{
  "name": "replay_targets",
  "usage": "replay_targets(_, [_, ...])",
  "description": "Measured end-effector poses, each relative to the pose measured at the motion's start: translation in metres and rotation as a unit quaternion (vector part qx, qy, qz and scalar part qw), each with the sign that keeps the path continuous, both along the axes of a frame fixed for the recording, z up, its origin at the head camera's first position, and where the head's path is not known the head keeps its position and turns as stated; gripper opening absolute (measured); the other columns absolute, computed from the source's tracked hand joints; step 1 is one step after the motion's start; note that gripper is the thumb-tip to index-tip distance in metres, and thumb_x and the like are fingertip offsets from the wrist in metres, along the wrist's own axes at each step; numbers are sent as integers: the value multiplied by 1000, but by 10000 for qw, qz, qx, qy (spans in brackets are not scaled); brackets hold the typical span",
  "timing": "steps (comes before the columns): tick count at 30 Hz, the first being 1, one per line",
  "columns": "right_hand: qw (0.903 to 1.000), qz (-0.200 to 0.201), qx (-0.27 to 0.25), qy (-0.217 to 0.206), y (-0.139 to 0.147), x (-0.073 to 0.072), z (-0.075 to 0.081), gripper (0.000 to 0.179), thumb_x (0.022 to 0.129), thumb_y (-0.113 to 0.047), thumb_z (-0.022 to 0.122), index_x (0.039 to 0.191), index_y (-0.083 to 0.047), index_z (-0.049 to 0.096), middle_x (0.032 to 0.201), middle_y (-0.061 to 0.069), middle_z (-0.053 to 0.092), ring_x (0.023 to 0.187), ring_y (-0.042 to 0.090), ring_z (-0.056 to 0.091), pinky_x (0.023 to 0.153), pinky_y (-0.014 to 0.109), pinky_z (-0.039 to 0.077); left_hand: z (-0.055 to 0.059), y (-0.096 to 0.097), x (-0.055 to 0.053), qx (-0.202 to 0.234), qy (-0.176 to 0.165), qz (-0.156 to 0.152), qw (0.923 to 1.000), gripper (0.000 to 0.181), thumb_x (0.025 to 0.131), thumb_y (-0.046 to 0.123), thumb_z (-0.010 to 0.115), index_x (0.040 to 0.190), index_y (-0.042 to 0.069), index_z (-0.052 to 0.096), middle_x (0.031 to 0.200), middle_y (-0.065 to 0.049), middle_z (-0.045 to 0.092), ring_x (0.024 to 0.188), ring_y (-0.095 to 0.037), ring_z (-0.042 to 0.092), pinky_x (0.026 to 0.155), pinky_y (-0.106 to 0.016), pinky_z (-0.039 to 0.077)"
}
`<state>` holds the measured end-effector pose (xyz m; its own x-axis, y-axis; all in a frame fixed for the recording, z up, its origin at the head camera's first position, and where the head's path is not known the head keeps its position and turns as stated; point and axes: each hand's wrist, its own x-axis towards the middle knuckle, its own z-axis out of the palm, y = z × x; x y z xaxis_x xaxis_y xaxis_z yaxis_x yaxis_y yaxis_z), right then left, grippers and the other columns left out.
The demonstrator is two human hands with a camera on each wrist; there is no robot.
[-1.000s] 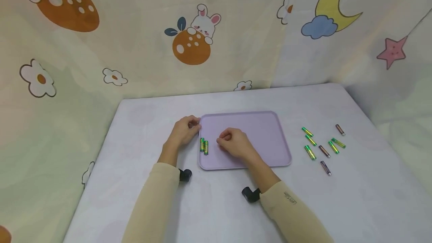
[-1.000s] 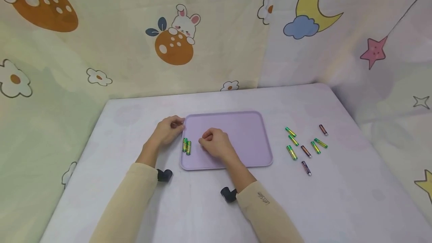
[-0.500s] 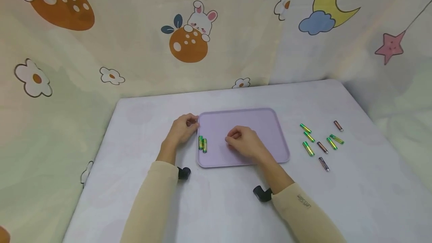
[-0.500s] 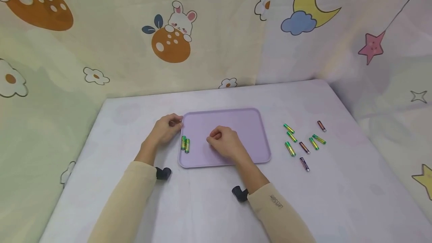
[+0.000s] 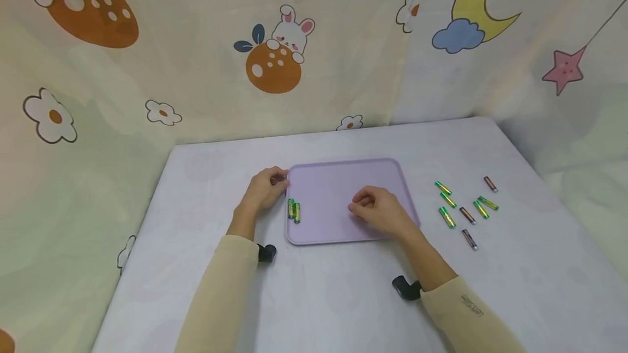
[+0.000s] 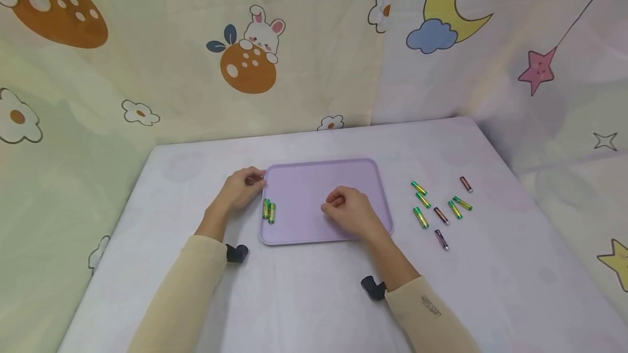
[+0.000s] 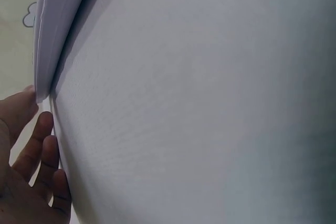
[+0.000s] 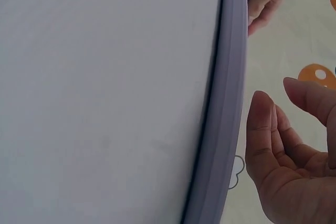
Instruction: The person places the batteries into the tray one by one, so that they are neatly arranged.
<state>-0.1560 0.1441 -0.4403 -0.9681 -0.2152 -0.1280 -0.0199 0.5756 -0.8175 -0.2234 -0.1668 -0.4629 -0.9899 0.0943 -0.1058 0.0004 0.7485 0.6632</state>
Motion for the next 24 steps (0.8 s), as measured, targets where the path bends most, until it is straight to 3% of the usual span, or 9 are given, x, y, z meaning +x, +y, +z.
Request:
replay_targets(6, [9993, -66, 231, 282, 21, 7, 2, 21, 92, -24, 74, 103, -5, 70, 90, 5, 71, 78, 16, 64, 71, 29, 54, 0, 0, 1, 47, -27, 3, 10000, 35, 103, 27, 62, 136, 16, 64, 131, -8, 64, 123, -28, 55, 105, -47, 46])
replay_targets(24, [9962, -425, 589, 489, 83, 23, 4, 24, 95, -26, 74, 107, -5, 70, 97, 8, 72, 84, 19, 64, 67, 26, 54, 1, 1, 0, -35, -84, -2, 10000, 36, 103, 27, 62, 137, 16, 63, 131, -7, 64, 124, -29, 55, 106, -48, 46])
